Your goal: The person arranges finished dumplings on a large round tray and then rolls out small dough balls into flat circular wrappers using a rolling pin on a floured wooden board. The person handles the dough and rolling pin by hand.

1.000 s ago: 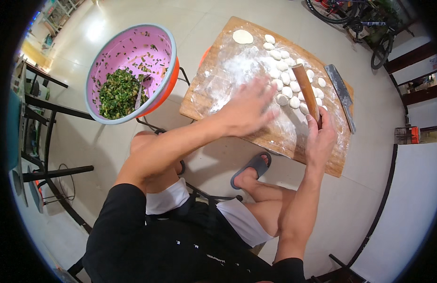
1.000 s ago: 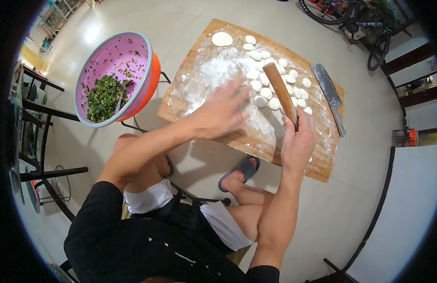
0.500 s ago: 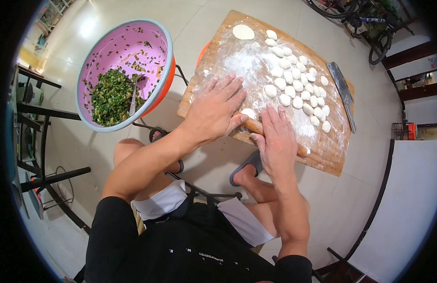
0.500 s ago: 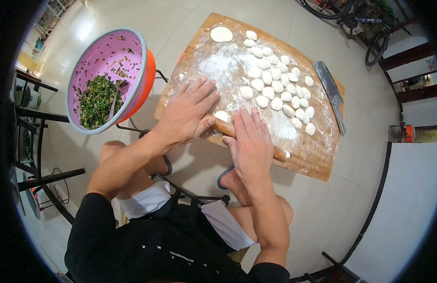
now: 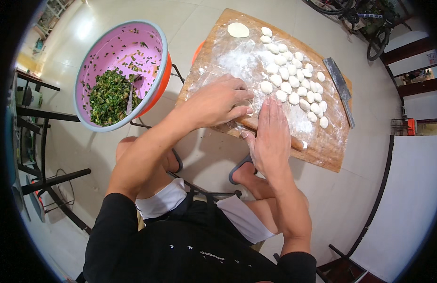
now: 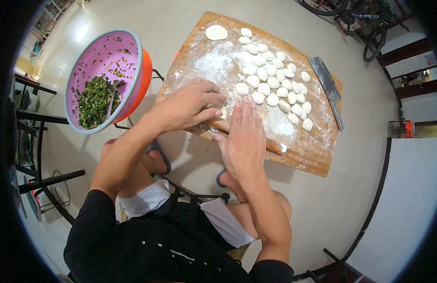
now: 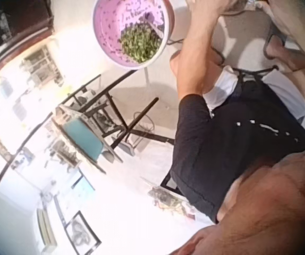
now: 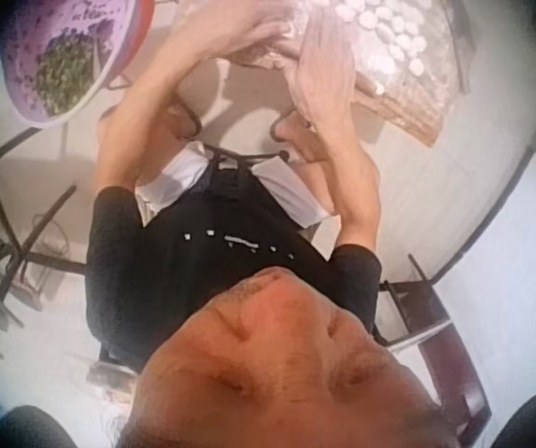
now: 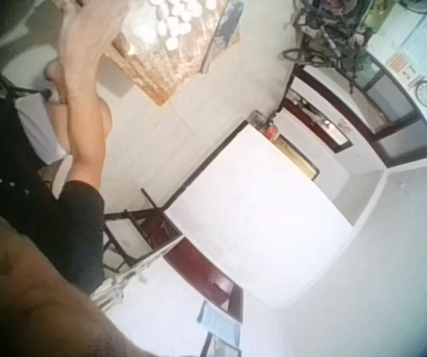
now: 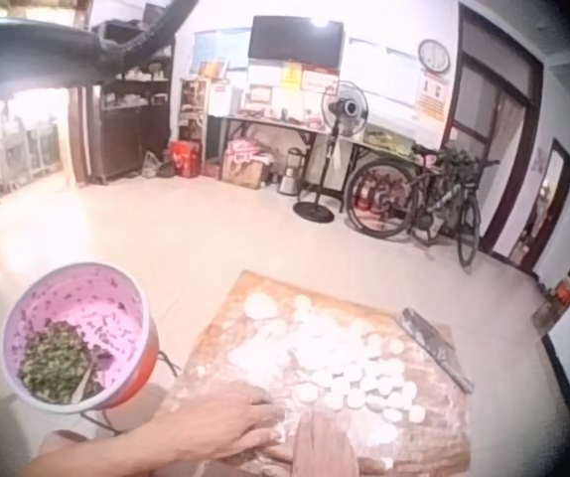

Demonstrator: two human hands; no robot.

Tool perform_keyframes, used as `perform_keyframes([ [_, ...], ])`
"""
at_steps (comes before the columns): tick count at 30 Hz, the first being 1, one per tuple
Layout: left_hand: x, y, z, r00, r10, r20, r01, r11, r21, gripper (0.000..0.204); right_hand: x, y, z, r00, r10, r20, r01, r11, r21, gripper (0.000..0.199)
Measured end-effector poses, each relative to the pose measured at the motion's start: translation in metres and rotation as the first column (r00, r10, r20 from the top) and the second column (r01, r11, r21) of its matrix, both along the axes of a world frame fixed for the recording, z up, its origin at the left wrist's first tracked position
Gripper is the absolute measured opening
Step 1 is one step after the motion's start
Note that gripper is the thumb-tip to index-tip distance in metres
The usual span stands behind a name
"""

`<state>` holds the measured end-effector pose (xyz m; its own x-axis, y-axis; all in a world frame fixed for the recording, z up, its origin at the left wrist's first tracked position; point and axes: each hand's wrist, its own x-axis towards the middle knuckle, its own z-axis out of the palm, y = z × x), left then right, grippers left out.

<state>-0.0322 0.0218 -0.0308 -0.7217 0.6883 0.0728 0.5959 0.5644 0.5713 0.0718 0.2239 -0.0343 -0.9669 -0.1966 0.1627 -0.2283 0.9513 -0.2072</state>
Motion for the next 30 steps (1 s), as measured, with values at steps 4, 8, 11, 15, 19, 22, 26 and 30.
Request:
perform_keyframes([
  [4,-0.010,0.005,0.000,0.998,-0.025,0.063,0.030,0.996,-0.084,0.028,0.014,0.007,-0.009,0.995,0.070,-0.065,-0.075,0.995,-0.067,0.064],
  [8,-0.002,0.011,0.012,0.977,0.168,0.130,-0.133,0.961,-0.242,0.025,0.032,0.011,-0.013,0.988,0.058,-0.141,-0.076,0.989,-0.127,0.047],
  [11,0.009,0.012,0.023,0.947,0.295,0.130,-0.255,0.932,-0.258,0.029,0.034,0.012,-0.005,0.979,0.059,-0.197,-0.085,0.988,-0.129,0.045],
  [15,0.027,0.008,0.028,0.890,0.454,0.041,-0.449,0.889,-0.093,0.038,0.028,0.021,-0.019,0.991,0.059,-0.118,-0.077,0.986,-0.151,0.049],
  [19,0.044,0.005,-0.031,0.837,0.429,-0.339,-0.403,0.903,0.148,0.047,0.019,0.004,-0.005,0.998,0.047,-0.050,-0.045,0.998,0.046,0.065],
  [22,0.011,0.012,-0.029,0.840,0.452,-0.300,-0.394,0.889,0.235,0.047,-0.009,0.000,-0.001,0.997,-0.068,0.032,0.066,0.995,0.076,0.076],
  [26,-0.043,0.025,-0.029,0.826,0.502,-0.257,-0.446,0.860,0.247,0.049,-0.074,0.009,-0.011,0.995,-0.090,-0.033,0.092,0.993,0.076,0.075],
  [30,-0.056,0.026,-0.034,0.869,0.443,-0.220,-0.427,0.897,0.118,0.056,-0.082,0.015,-0.014,0.995,-0.096,0.004,0.096,0.993,0.063,0.074],
])
